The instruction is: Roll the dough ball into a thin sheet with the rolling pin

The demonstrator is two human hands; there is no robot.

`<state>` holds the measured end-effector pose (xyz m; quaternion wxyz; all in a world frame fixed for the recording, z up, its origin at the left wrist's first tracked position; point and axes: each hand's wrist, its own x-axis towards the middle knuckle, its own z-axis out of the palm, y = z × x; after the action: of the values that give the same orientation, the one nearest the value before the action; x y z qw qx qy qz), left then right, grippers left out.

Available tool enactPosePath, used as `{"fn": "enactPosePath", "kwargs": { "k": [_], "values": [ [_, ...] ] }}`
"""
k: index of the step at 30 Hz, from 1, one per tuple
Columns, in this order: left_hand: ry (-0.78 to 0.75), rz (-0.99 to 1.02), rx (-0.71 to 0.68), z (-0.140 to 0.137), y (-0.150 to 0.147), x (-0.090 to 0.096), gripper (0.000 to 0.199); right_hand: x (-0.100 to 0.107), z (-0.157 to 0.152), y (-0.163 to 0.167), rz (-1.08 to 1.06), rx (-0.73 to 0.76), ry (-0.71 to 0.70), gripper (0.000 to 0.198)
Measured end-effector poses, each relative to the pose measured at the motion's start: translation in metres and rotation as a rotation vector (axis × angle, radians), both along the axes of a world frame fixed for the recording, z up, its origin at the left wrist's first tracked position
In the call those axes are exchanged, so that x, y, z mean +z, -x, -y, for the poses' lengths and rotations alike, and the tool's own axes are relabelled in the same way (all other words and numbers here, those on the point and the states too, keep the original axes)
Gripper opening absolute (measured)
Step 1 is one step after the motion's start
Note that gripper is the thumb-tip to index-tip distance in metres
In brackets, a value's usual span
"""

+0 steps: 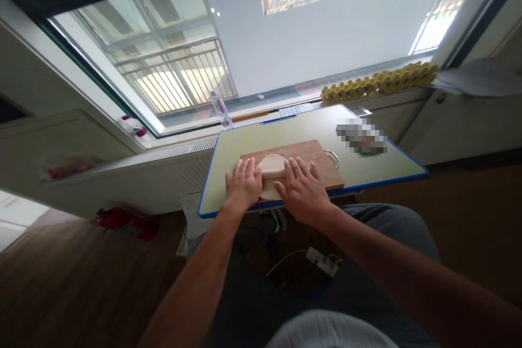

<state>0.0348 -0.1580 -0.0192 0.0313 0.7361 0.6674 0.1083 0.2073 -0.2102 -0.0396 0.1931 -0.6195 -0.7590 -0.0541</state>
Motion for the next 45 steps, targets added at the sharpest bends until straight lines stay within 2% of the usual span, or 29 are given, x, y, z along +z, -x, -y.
{"fn": "enactPosePath", "kwargs": {
  "k": [4, 11, 15, 19, 23, 26, 31, 37, 42, 45],
  "values": [
    [-0.069, 0.034, 0.021, 0.030, 0.003, -0.008, 0.061, -0.012, 0.026, -0.001, -0.020, 0.034, -0.070, 0.069],
    [-0.183, 0.055, 0.012, 0.051, 0.008, -0.019, 0.052, -0.026, 0.047, 0.000, -0.081, 0.070, -0.160, 0.068],
    [-0.230, 0.065, -0.016, 0.060, 0.014, -0.019, 0.047, -0.019, 0.044, -0.010, -0.140, 0.094, -0.176, 0.055],
    [-0.220, 0.113, -0.044, 0.060, 0.015, -0.016, 0.039, -0.001, 0.022, -0.024, -0.182, 0.082, -0.125, 0.033],
    [-0.256, 0.164, -0.093, 0.047, 0.014, -0.010, 0.031, 0.013, -0.002, -0.032, -0.097, 0.144, -0.044, 0.024],
    [-0.290, 0.252, -0.093, 0.030, 0.013, 0.000, 0.027, 0.014, -0.012, -0.038, -0.070, 0.162, -0.016, 0.024],
    [-0.369, 0.408, -0.050, -0.012, 0.004, 0.017, 0.032, 0.008, -0.017, -0.057, -0.090, 0.001, -0.021, 0.028],
    [-0.128, 0.318, -0.107, -0.051, -0.016, 0.015, 0.026, 0.008, -0.019, -0.072, -0.010, -0.039, 0.046, 0.029],
    [-0.134, 0.253, -0.093, -0.059, -0.020, 0.013, 0.041, 0.000, -0.017, -0.084, -0.079, -0.137, -0.007, 0.029],
    [-0.043, 0.203, -0.122, -0.064, -0.020, 0.010, 0.033, -0.007, -0.015, -0.092, -0.133, -0.168, -0.046, 0.031]
  ]
}}
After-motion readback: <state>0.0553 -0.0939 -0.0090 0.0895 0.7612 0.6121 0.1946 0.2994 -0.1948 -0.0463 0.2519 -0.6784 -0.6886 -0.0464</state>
